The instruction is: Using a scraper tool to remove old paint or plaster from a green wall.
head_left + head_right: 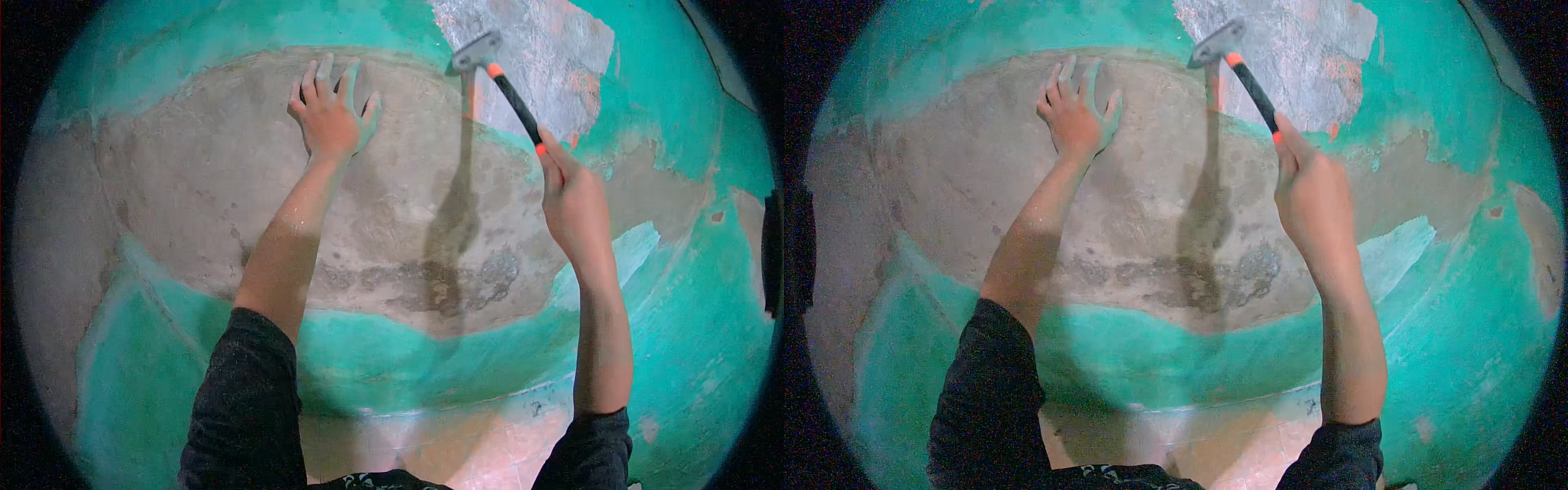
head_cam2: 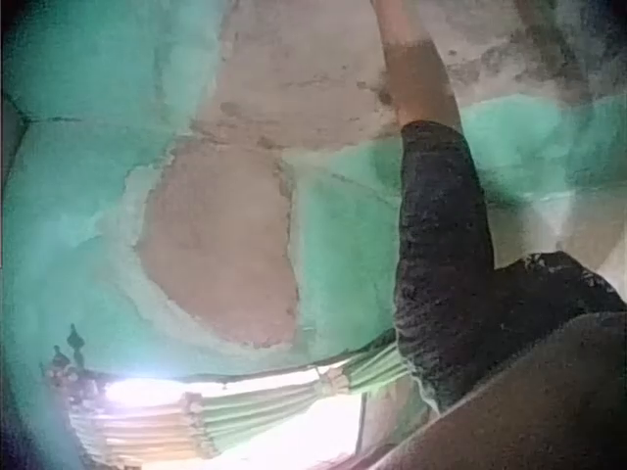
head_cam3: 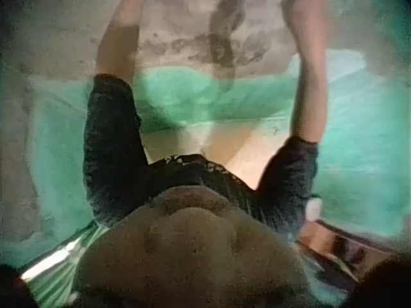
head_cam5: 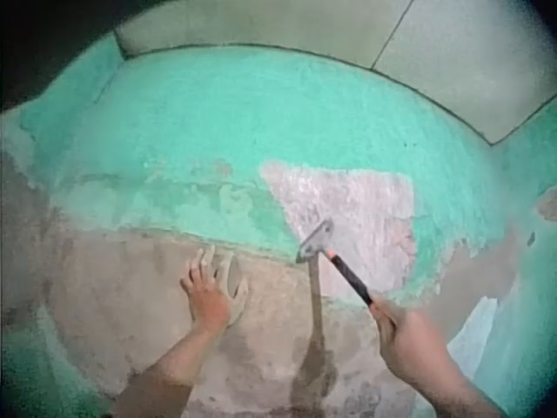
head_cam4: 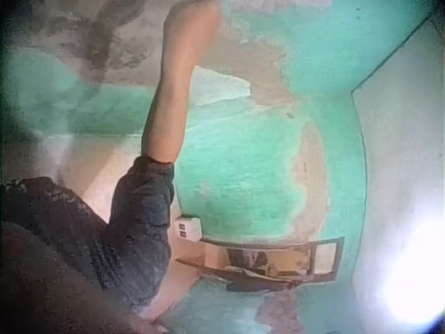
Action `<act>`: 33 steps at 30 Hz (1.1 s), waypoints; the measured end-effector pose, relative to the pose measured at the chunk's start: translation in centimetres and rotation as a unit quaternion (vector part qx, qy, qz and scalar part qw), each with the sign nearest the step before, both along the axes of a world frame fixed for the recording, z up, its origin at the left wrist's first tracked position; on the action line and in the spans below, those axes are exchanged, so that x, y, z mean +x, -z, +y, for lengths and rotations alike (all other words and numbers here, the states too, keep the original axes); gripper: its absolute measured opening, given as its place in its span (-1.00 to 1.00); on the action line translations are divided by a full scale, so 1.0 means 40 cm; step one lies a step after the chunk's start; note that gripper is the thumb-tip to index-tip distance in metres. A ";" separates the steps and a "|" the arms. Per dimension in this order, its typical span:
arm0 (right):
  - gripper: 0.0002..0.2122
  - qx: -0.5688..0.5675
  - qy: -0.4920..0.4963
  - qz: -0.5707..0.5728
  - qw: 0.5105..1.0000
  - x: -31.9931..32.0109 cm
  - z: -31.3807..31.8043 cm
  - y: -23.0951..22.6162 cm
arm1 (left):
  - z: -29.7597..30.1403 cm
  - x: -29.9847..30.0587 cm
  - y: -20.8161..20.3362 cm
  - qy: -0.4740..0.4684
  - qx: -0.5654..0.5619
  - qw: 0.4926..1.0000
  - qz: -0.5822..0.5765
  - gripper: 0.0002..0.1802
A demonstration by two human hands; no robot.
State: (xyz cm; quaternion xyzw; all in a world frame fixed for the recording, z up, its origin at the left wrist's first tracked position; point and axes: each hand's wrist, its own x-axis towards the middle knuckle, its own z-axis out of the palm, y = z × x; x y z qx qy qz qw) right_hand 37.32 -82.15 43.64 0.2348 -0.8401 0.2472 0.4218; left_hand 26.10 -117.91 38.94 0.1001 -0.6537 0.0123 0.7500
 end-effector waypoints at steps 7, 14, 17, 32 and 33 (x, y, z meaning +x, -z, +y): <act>-0.69 0.034 0.016 0.015 0.999 0.017 0.001 -0.013 | 0.006 0.003 0.006 -0.013 -0.003 1.000 -0.002 -0.28; -0.69 0.039 0.003 0.029 0.999 0.018 0.022 0.017 | -0.005 0.000 0.005 -0.007 0.004 1.000 -0.011 -0.21; -0.69 0.021 0.027 -0.015 0.999 0.043 0.014 0.008 | -0.001 0.001 0.001 -0.014 0.005 1.000 -0.020 -0.21; -0.71 0.013 0.013 -0.029 0.999 0.029 0.041 0.012 | 0.005 -0.006 -0.001 -0.024 -0.005 1.000 0.002 -0.25; -0.71 0.012 0.014 -0.030 0.999 0.027 0.047 0.013 | 0.000 -0.003 0.001 -0.020 -0.008 1.000 0.003 -0.25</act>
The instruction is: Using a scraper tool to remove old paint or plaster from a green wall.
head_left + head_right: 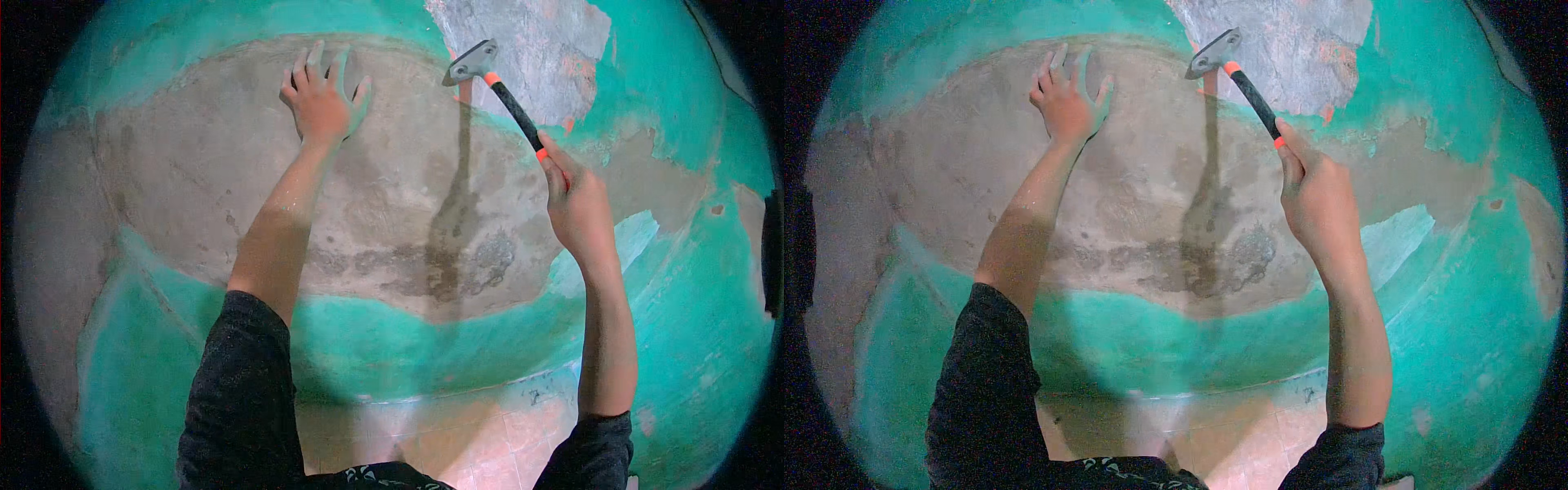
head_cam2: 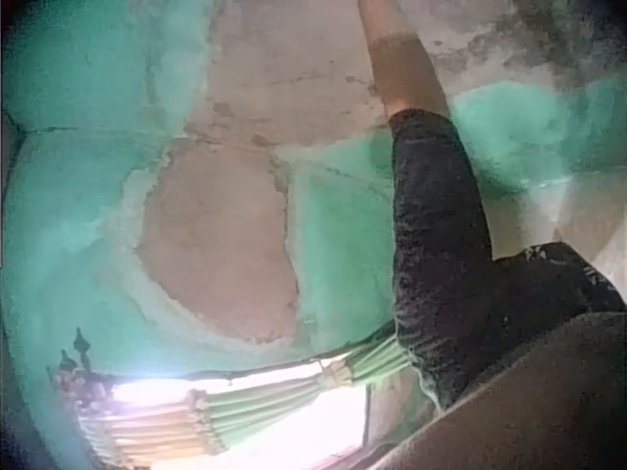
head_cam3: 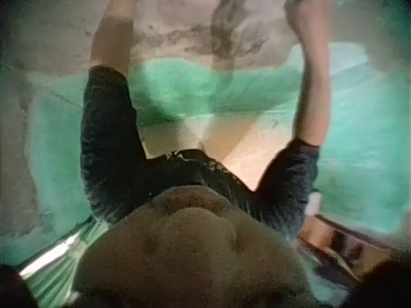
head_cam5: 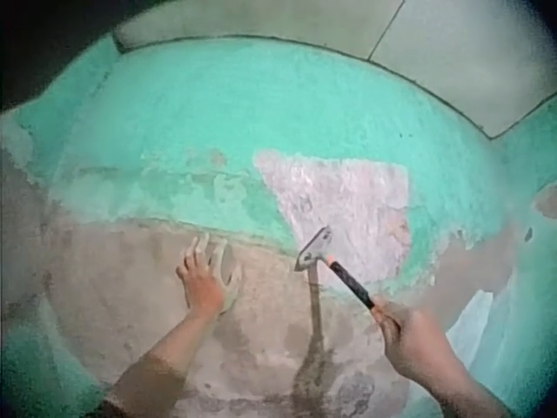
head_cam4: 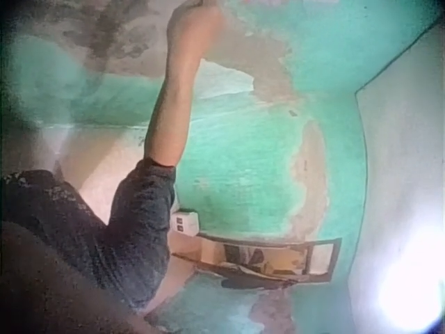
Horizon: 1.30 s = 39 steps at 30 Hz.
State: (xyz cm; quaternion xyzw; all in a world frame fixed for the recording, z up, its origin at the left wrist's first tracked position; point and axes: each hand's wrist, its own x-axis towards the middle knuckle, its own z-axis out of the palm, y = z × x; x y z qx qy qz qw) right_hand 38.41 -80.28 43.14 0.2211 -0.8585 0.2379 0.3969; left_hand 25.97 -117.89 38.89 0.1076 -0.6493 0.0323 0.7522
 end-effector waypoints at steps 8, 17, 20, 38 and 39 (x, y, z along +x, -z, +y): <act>-0.70 0.016 -0.032 0.050 0.998 -0.027 0.008 0.000 | 0.003 0.000 0.006 0.003 -0.002 1.000 -0.002 -0.23; -0.70 0.008 -0.043 0.059 0.997 -0.048 0.023 0.003 | -0.006 -0.002 0.007 -0.004 -0.004 1.000 -0.004 -0.22; -0.70 0.013 -0.005 0.035 0.999 -0.018 -0.014 -0.015 | -0.002 -0.005 -0.002 -0.008 0.001 1.000 -0.009 -0.23; -0.71 0.026 -0.009 0.062 0.998 -0.025 -0.028 -0.052 | -0.001 -0.003 0.000 -0.006 0.004 1.000 -0.018 -0.26; -0.71 0.024 -0.012 0.059 0.998 -0.036 -0.021 -0.039 | -0.012 0.000 0.005 -0.002 -0.004 1.000 -0.014 -0.26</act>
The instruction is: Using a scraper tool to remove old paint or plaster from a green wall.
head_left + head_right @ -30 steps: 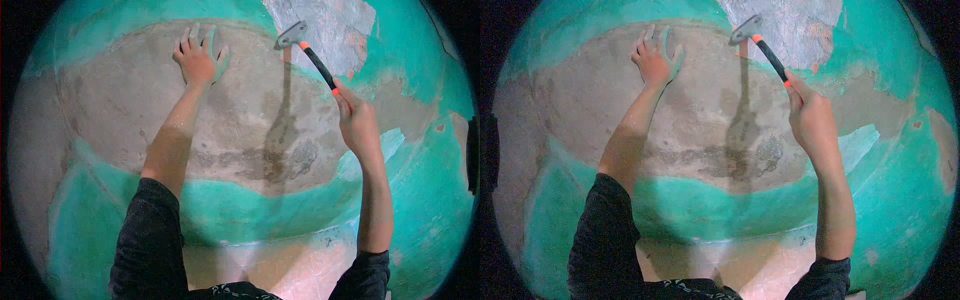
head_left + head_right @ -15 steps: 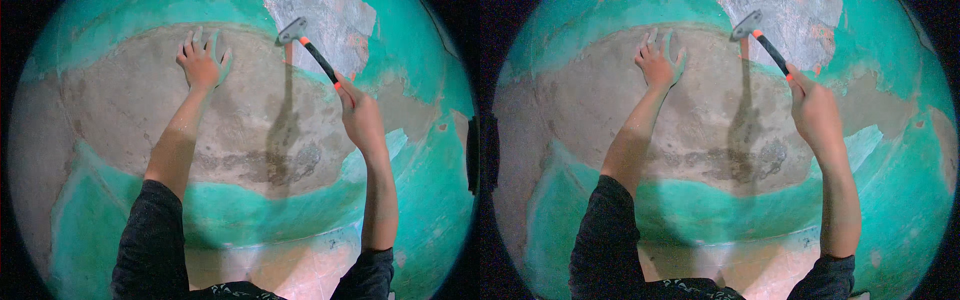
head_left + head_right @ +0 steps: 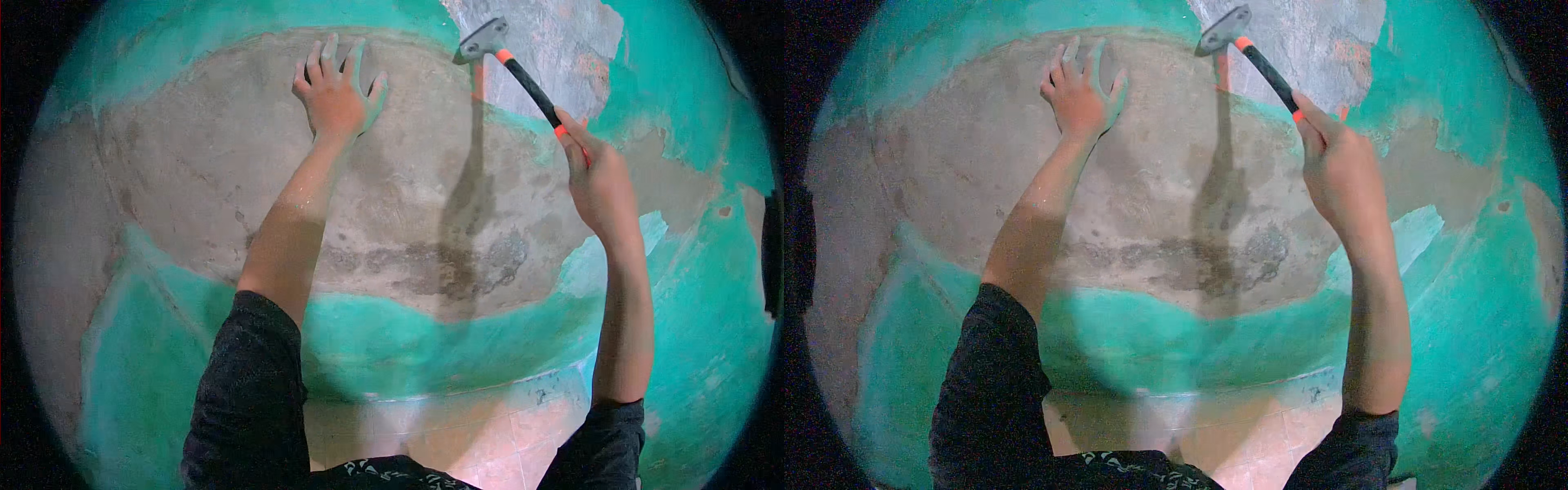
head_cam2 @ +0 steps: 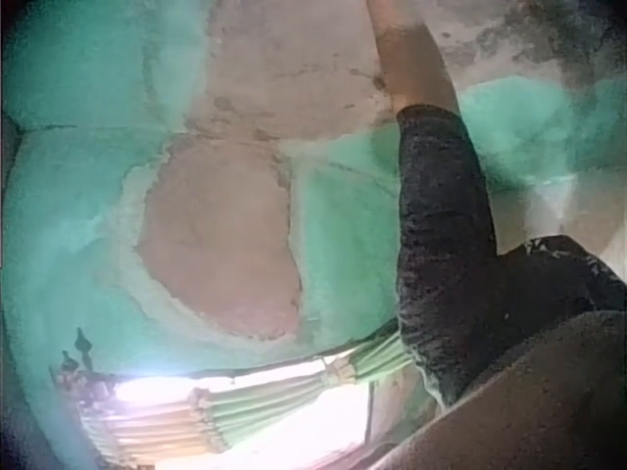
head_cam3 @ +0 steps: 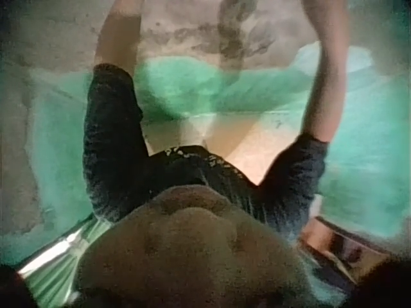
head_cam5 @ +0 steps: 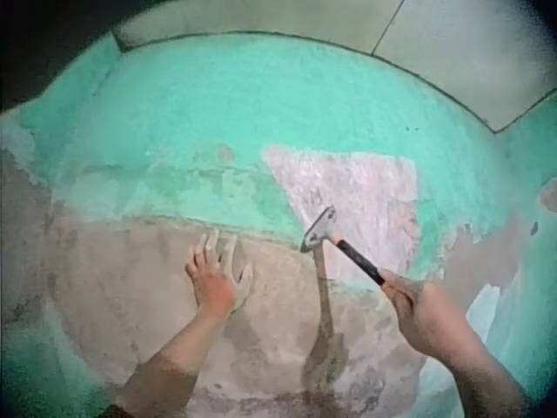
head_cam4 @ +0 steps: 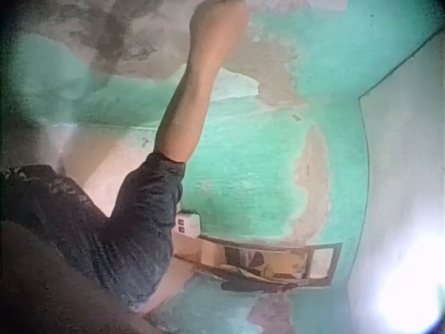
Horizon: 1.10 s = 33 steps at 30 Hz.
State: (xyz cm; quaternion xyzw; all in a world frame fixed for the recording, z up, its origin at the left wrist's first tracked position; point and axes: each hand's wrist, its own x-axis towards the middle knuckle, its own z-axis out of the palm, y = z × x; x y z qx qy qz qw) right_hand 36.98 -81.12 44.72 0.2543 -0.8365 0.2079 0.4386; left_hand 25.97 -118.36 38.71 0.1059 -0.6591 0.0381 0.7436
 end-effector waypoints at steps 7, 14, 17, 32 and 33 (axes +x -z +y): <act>-0.70 0.013 -0.020 0.026 0.999 -0.006 0.005 -0.019 | 0.011 -0.007 -0.003 0.006 -0.001 1.000 0.015 -0.26; -0.69 0.006 0.009 -0.022 1.000 0.022 0.019 -0.010 | 0.016 0.002 -0.007 -0.004 0.004 1.000 0.009 -0.25; -0.69 0.016 0.009 -0.025 1.000 0.007 0.045 -0.003 | 0.017 0.000 -0.002 0.002 0.002 1.000 0.012 -0.25; -0.69 0.020 -0.030 0.020 0.999 -0.027 0.033 -0.021 | 0.011 -0.005 0.006 0.000 0.004 1.000 0.014 -0.25; -0.69 0.021 -0.032 0.022 0.999 -0.026 0.026 -0.017 | 0.011 -0.005 0.004 0.004 0.004 1.000 0.017 -0.26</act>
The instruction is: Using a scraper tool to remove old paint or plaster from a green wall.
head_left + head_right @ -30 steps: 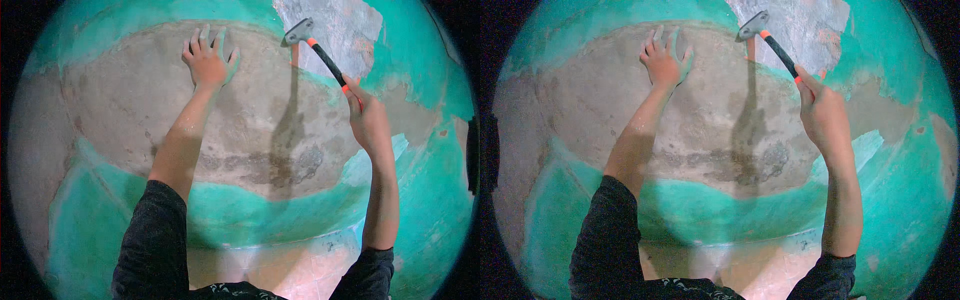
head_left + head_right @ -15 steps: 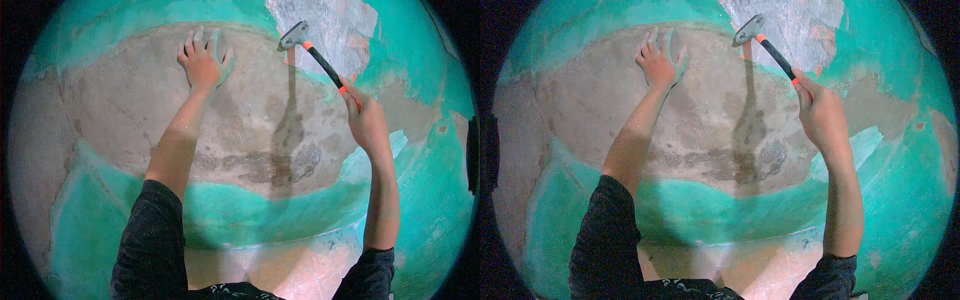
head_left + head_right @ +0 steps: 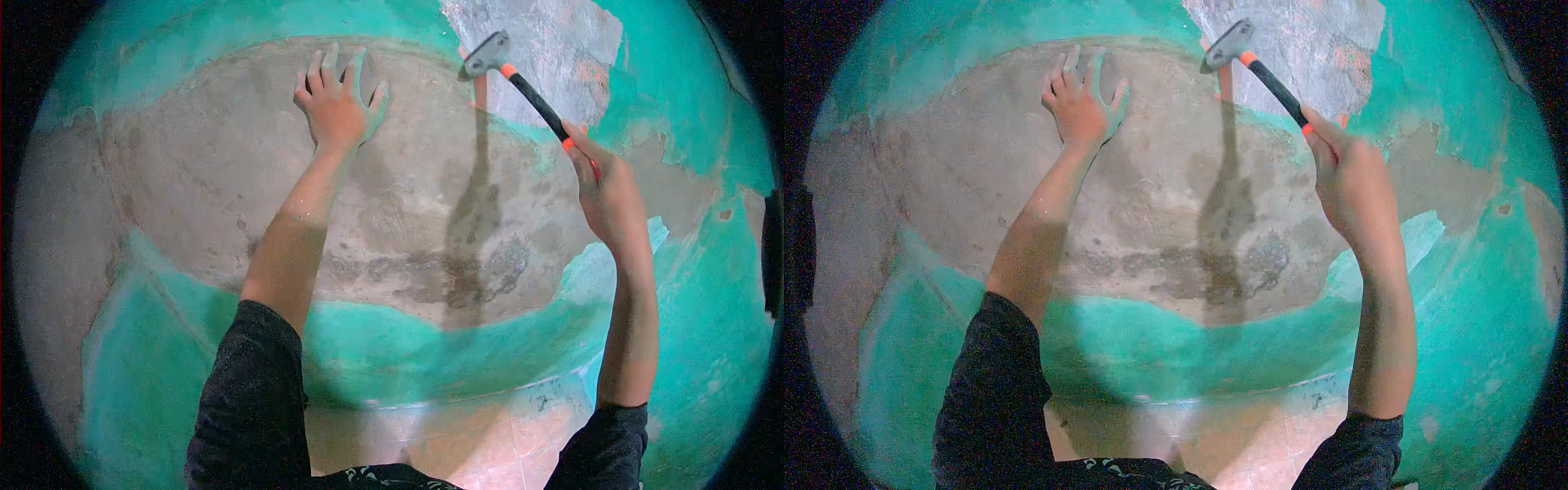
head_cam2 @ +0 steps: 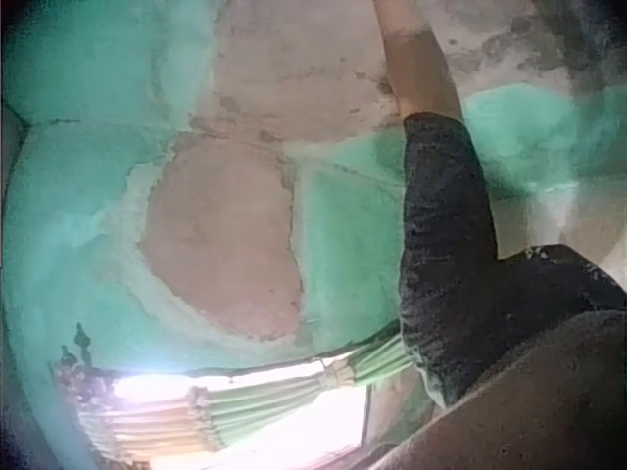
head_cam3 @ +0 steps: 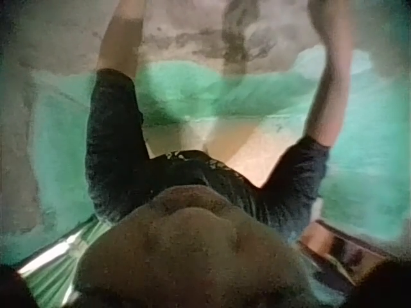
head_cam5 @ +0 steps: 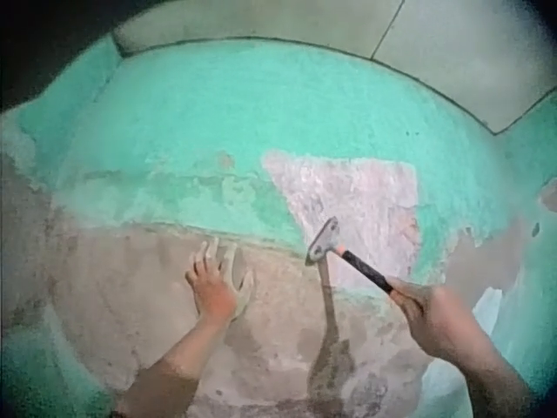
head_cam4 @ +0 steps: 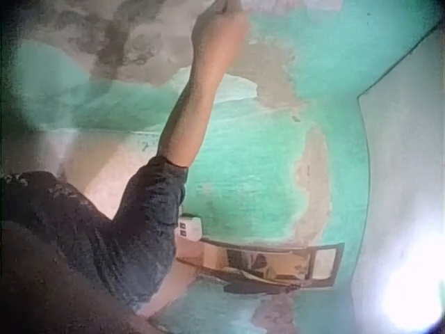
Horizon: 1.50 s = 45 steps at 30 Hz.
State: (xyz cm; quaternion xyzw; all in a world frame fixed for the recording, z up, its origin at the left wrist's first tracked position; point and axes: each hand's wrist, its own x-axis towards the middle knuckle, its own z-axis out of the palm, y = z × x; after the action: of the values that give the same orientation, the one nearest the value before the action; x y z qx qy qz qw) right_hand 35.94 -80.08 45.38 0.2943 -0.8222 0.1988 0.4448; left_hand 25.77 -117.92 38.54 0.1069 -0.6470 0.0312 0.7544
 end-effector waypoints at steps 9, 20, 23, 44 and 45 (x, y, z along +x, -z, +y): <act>-0.70 0.024 0.015 0.005 1.000 0.022 0.015 -0.006 | 0.012 0.005 0.000 0.002 0.011 1.000 -0.017 -0.22; -0.70 0.014 0.035 -0.011 0.999 0.020 -0.021 -0.029 | 0.011 -0.001 -0.013 -0.007 0.015 1.000 -0.016 -0.26; -0.69 0.039 -0.004 -0.002 0.999 0.006 0.022 -0.031 | 0.007 0.000 -0.001 -0.001 0.014 1.000 -0.016 -0.25; -0.69 0.024 0.016 -0.026 0.999 0.012 0.048 -0.013 | 0.003 0.011 0.003 -0.011 0.008 1.000 -0.003 -0.23; -0.69 0.024 0.017 -0.024 0.999 -0.004 0.048 -0.004 | 0.001 0.009 -0.002 -0.006 0.007 1.000 -0.002 -0.23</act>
State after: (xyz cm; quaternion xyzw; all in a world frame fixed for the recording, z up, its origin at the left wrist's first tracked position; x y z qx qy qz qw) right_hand 35.79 -78.15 45.52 0.2861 -0.8421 0.1782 0.4211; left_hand 26.12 -117.90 38.63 0.1162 -0.6480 0.0318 0.7520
